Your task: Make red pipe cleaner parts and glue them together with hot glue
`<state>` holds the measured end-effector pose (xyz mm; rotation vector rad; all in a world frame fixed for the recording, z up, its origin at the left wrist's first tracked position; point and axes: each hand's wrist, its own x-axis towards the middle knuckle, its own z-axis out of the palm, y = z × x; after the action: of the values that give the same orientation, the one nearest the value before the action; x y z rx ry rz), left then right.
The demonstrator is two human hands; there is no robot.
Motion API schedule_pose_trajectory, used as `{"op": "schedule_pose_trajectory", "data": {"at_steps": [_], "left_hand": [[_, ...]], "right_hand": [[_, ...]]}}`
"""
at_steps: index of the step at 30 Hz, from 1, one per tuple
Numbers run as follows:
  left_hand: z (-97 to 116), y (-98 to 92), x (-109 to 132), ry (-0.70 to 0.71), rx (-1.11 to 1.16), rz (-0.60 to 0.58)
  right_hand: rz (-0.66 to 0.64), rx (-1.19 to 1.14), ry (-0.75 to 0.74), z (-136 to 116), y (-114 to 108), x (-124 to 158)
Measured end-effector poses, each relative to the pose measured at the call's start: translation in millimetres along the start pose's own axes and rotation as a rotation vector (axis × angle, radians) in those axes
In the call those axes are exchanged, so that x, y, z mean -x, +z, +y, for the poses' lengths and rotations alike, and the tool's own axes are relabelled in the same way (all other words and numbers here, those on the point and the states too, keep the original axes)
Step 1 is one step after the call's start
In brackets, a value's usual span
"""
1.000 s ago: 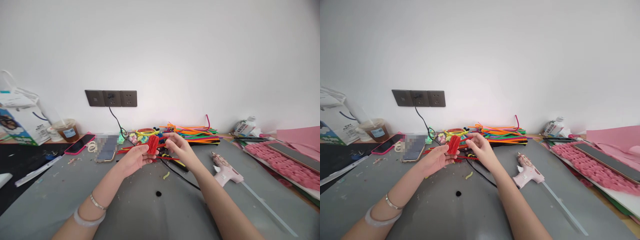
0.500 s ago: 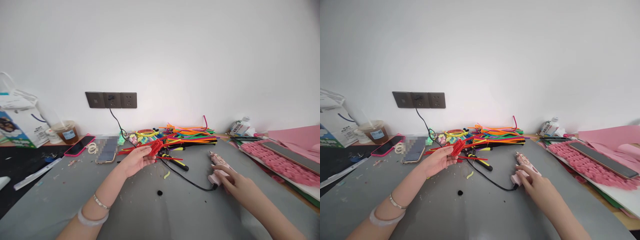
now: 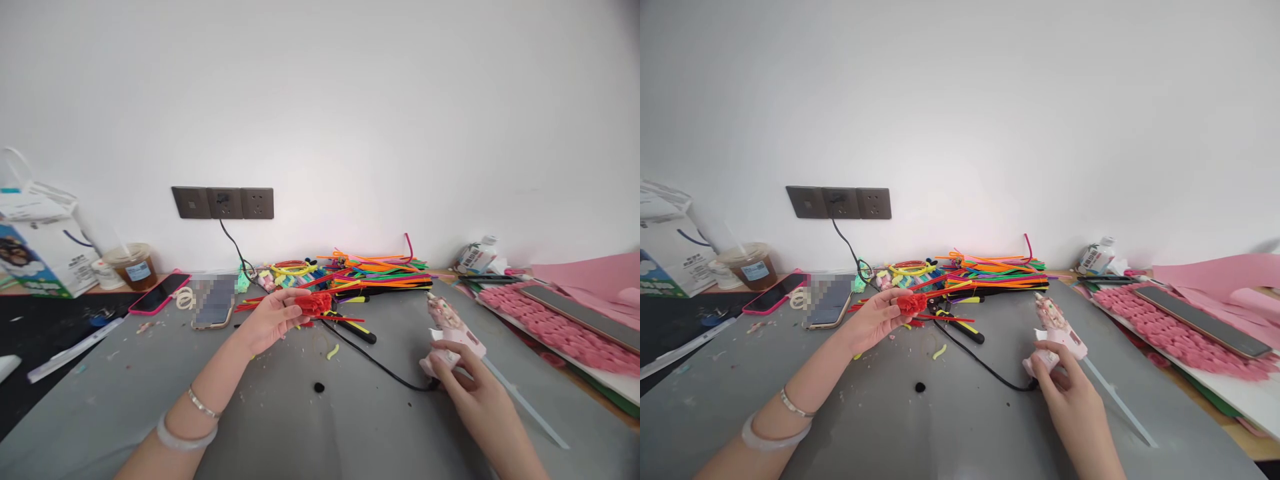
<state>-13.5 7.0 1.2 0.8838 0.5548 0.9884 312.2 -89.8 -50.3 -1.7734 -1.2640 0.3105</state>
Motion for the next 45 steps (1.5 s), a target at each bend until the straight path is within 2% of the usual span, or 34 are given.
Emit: {"op": "schedule_pose_trajectory", "data": {"at_steps": [3,7,9,12,15,19,22,24,27,30,36,39,45], "left_hand": [[0,1.8,0,-0.002,0.007,0.008],[0,3.8,-3,-0.021,0.018,0.100],[1,4.3,-5,-0.021,0.029,0.158],[5,3.0,-7,0.037,0.062,0.256],[13,-2.5,-8,0.131,0.103,0.336],[20,-13.2,-9,0.225,0.155,0.391],[22,-18.6,-9,0.232,0.162,0.373],[23,-20.3,-10,0.220,0.182,0.370],[25,-20.7,-10,0.207,0.214,0.382],[27,-19.0,-9,0.204,0.226,0.399],[26,-10.3,-7,0.158,0.157,0.420],[23,-7.8,-8,0.123,0.145,0.415],[16,-7.8,-9,0.110,0.097,0.420]], "right_hand": [[-0.025,-0.182,0.037,1,10,8],[0.118,-0.323,-0.054,-3,23,15],[0.184,-0.436,-0.073,-12,26,16],[0.162,-0.643,-0.051,-31,25,10],[0.054,-0.746,0.009,-51,21,-1],[-0.265,-0.914,0.071,-72,17,-18],[-0.533,-0.946,0.004,-83,23,-27],[-0.616,-0.913,-0.071,-88,31,-29],[-0.510,-0.888,-0.180,-90,50,-29],[-0.380,-0.884,-0.210,-84,66,-28],[-0.244,-0.832,-0.150,-69,69,-28],[-0.238,-0.860,-0.121,-68,68,-27],[-0.313,-0.862,-0.135,-70,72,-24]]}}
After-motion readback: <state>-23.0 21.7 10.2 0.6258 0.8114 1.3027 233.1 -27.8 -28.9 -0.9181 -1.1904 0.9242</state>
